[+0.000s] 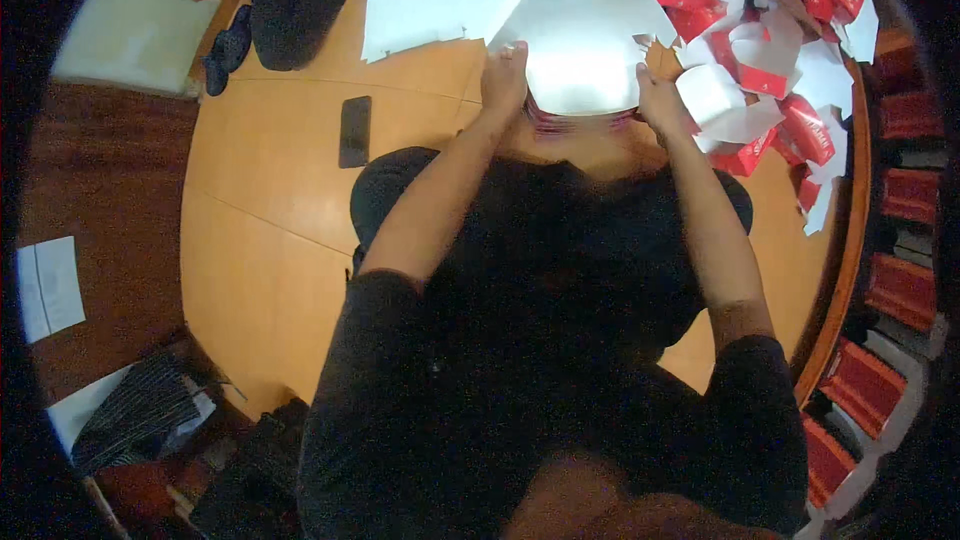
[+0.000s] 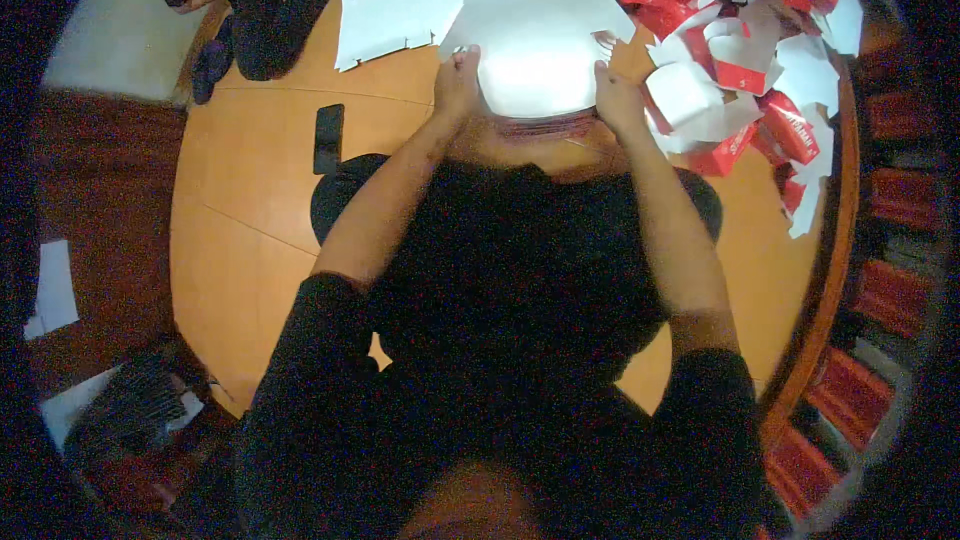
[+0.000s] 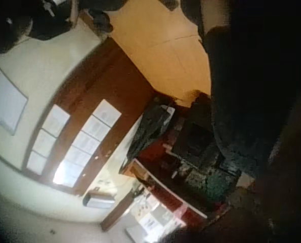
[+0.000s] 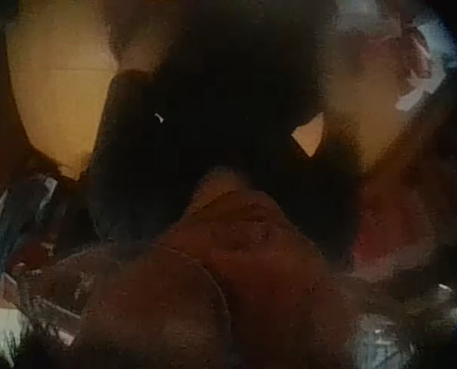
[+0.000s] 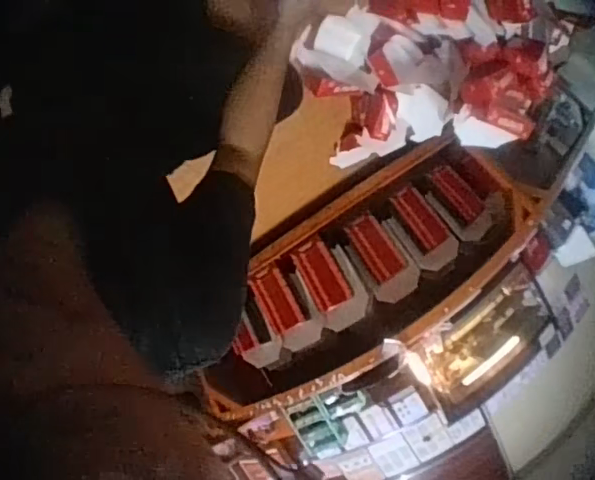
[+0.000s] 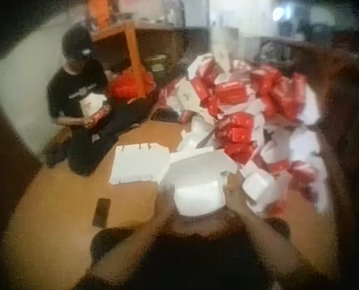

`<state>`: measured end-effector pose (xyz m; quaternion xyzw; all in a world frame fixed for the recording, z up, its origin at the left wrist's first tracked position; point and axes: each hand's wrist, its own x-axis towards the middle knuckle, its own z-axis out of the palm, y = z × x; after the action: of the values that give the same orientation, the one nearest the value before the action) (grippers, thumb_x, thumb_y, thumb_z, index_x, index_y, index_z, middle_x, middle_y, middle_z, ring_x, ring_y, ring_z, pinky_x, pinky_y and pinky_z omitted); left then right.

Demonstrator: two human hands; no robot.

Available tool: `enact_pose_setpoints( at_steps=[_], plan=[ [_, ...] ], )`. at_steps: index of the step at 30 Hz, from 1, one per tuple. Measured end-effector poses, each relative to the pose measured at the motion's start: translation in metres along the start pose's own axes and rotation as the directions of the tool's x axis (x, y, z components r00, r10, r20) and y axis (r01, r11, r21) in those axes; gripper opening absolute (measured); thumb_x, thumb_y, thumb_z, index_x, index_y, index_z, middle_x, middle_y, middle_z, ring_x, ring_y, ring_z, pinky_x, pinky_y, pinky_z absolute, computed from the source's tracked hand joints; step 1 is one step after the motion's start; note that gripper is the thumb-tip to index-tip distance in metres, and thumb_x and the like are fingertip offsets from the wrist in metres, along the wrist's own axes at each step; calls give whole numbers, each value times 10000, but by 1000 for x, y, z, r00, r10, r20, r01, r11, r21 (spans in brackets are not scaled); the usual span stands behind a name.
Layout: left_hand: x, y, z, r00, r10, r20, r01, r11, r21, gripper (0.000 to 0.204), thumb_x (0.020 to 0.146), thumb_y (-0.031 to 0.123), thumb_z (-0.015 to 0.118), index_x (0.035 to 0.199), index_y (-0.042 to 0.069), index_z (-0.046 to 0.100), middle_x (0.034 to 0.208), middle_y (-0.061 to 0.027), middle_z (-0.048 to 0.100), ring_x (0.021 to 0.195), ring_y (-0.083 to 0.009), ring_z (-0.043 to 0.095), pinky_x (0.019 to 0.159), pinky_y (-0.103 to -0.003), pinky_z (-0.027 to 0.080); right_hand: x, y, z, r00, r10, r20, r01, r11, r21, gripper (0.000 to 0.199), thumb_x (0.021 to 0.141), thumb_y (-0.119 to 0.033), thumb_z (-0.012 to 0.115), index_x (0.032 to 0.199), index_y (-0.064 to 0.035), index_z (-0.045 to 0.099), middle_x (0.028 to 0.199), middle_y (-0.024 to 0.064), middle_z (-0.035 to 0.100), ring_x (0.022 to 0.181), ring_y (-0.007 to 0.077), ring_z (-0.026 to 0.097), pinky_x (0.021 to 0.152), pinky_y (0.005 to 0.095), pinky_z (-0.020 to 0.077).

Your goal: The person sits on the floor and repeatedly assembles small red and white cardboard boxes. They fold the flat-packed pieces into shape, insert a red packet into each box, and place the finished units into a nearby wooden crate.

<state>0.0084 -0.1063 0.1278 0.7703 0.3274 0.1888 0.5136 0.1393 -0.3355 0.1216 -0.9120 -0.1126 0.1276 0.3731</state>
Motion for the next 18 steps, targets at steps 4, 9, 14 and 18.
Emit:
enact_pose_setpoints(
  at_steps=[4,9,14,18],
  plan=[
    [32,-27,0,993,-118,-24,119,992,45,584,948,505,492,918,-52,665,871,-216,688,858,-342,666,788,-425,489,-15,-18,15,1000,0,30,-3,997,81,587,978,-526,385,1106,-36,682,1070,284,653,1055,452,609,929,473,458],
    [36,-22,1,998,-49,-25,52,989,142,664,962,545,406,995,-59,680,942,-254,690,886,-397,655,820,-465,478,-8,-11,18,998,-38,41,37,999,9,576,971,-522,392,1131,-45,672,1105,280,645,1072,450,602,938,472,457],
    [37,-30,2,1000,-4,-27,8,986,166,689,959,555,393,965,-74,673,929,-274,679,899,-423,642,835,-479,465,-6,-15,17,998,46,42,-49,997,60,570,955,-532,401,1203,-82,649,1187,264,623,1138,432,575,989,457,431],
    [45,-40,2,1000,-3,-18,5,988,153,660,958,529,416,910,-71,686,945,-300,667,915,-455,630,853,-502,453,1,-11,19,998,28,47,-30,999,42,563,947,-518,412,1218,-82,642,1205,258,621,1163,423,567,1014,450,414]
  ],
)
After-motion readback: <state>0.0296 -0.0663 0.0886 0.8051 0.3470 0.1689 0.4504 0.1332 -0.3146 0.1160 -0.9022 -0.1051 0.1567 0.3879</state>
